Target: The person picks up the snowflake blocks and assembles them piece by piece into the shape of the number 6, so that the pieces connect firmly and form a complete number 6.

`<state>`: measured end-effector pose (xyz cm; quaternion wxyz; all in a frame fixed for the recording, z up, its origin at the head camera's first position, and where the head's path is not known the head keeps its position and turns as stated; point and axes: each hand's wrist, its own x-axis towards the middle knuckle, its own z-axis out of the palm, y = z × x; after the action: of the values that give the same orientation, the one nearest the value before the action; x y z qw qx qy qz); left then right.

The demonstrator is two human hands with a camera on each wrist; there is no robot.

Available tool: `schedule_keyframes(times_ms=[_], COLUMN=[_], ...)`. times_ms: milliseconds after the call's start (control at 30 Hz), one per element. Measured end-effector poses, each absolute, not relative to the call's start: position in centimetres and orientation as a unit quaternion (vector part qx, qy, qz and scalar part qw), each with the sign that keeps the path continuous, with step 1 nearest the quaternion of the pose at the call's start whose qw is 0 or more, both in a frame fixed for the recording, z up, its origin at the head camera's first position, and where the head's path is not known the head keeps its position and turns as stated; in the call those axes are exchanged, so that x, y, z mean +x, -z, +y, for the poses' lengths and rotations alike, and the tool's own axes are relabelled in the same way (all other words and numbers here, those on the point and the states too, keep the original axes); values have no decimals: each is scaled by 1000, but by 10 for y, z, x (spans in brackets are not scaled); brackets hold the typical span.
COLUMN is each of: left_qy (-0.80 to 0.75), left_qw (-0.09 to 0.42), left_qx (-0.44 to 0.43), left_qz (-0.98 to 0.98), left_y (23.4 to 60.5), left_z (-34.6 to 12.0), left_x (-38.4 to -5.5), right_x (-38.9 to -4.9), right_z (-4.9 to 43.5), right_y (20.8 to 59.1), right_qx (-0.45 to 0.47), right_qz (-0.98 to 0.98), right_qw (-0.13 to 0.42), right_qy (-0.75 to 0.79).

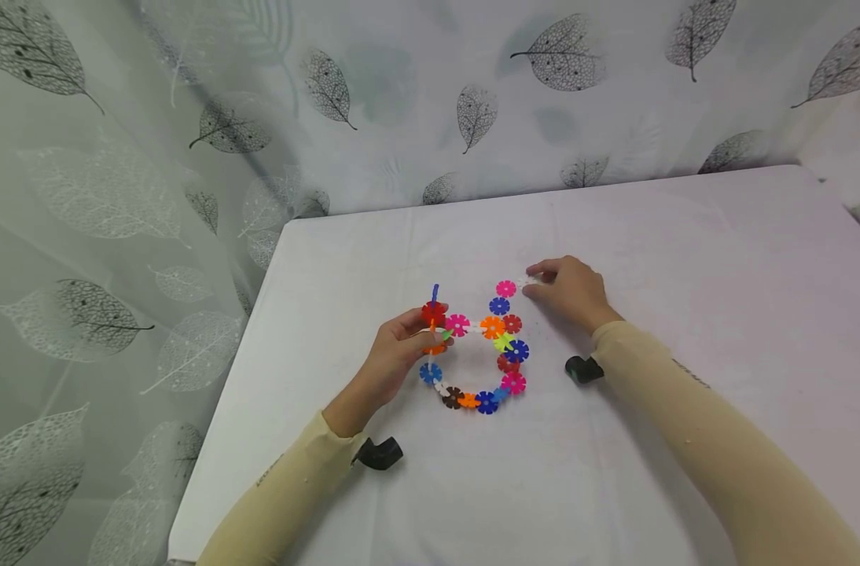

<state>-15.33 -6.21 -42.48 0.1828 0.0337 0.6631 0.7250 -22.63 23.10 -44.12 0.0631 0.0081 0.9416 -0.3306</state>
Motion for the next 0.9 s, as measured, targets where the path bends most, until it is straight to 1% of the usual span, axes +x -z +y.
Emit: schedule_keyframes(times_ms=[300, 567, 900], left_qy=[-720, -719, -727], left_qw=[184, 179, 182], left_qx=[38, 48, 59], left_qz=[668, 670, 659], left_y=[424, 425, 421], left_z=[-61, -61, -59], left_x=[-152, -151, -150], right_x=[-226, -224, -215], right_z=[232, 223, 192], right_y=[436, 422, 393], right_qx=[0, -18, -87], right_qz=[929, 909, 841], right_qw=[87, 64, 61], right_qy=[360, 411, 531])
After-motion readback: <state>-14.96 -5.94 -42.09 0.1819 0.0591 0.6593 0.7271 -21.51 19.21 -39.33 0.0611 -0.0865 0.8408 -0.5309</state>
